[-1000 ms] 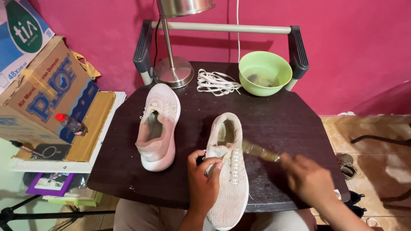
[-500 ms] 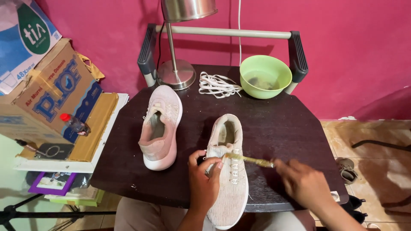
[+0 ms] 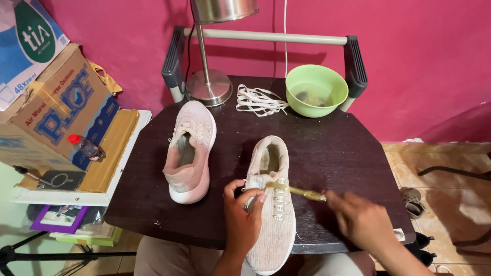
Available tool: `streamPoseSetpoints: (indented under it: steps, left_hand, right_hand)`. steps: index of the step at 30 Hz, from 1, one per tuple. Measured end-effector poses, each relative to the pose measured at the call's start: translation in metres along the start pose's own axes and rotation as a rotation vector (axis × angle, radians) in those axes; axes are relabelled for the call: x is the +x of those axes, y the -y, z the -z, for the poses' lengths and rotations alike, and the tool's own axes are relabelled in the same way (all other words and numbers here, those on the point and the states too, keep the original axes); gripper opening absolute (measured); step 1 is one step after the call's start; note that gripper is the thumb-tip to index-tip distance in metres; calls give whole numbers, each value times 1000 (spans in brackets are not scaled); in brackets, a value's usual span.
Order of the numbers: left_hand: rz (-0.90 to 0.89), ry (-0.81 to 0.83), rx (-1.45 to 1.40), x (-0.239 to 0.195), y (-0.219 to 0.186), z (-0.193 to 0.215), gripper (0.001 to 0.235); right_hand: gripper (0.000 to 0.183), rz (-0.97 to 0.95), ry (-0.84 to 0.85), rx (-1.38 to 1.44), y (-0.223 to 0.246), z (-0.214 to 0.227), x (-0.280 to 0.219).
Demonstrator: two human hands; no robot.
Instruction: The person scrubs a white sneaker with a toothbrush, repeatedly dipping the brush into a green bowl of water. They focus on the upper fabric and the tongue area of the shoe.
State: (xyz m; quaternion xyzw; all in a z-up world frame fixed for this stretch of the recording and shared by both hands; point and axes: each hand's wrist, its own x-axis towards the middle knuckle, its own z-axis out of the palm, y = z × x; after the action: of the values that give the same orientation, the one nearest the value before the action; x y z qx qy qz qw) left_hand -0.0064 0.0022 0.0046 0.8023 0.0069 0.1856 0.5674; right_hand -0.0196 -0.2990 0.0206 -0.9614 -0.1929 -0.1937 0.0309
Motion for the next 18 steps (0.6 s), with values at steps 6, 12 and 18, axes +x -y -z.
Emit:
streamPoseSetpoints:
  steps: [6, 12, 18]
  left_hand:
    - [3, -12, -16, -1, 1, 0, 17]
    - [5, -13, -25, -1, -4, 1, 19]
    - [33, -9, -39, -1, -5, 2, 17]
  right_hand:
    - [40, -178, -24, -69, -19, 10, 5]
    - [37, 89, -62, 64, 0, 3, 0]
    - [36, 71, -101, -47, 5, 5, -2]
